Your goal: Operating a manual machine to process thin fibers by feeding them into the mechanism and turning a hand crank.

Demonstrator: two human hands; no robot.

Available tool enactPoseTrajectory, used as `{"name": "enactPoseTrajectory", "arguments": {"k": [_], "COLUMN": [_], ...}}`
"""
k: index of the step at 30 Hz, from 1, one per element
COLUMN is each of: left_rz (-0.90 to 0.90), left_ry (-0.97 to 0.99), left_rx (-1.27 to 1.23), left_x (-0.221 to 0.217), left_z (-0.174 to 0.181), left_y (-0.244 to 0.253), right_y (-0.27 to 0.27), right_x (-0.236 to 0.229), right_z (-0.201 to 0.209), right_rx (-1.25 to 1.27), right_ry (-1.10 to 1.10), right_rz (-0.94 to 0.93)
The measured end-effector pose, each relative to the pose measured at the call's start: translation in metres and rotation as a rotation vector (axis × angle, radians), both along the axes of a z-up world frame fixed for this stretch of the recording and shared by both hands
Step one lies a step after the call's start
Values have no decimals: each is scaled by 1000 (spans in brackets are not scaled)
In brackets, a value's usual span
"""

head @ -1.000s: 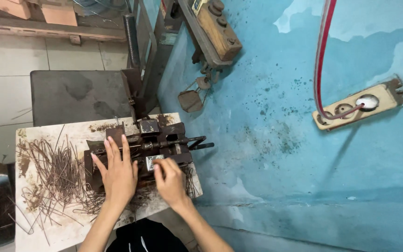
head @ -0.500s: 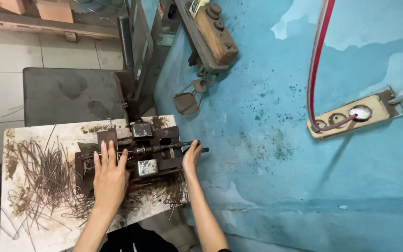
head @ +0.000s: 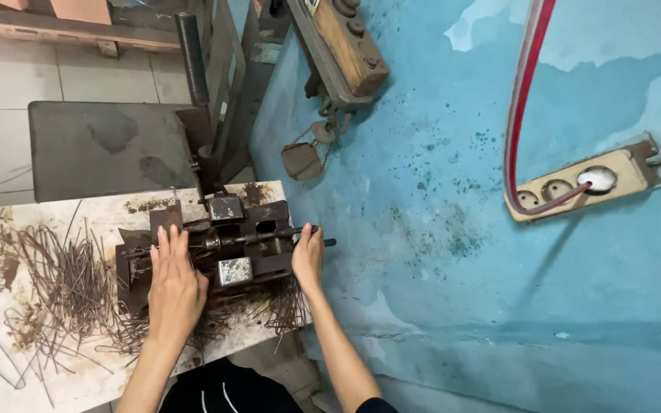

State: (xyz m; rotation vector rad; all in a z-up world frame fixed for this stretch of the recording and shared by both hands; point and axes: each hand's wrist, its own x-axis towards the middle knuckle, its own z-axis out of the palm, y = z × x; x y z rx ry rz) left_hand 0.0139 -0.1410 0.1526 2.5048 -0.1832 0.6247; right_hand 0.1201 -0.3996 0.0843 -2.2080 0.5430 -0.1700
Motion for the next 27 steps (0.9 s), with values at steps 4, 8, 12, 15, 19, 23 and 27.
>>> {"name": "enactPoseTrajectory", "arguments": {"k": [4, 8, 12, 15, 19, 23, 27], "left_rz": [13, -15, -26, -4, 22, 106, 60], "left_ry": [155, 157, 211, 200, 132, 157, 205], "left_rx": [-8, -106, -124, -130, -41, 3, -50], "left_x": [0, 5, 6, 3, 5, 6, 9], "left_z": [5, 12, 4, 2, 2, -3, -1], "left_y": [-2, -2, -2, -5, -4, -8, -4], "right_y": [-9, -7, -14, 0, -13, -30, 0], "right_x": [-9, -10, -9, -11, 18, 31, 4], "right_z": [28, 53, 54, 112, 92, 45, 84], "right_rx": [-97, -275, -244, -417, -225, -1, 48], "right_ry": [93, 76, 147, 420, 511, 434, 82], "right_rz": [107, 306, 398, 413, 374, 334, 407]}}
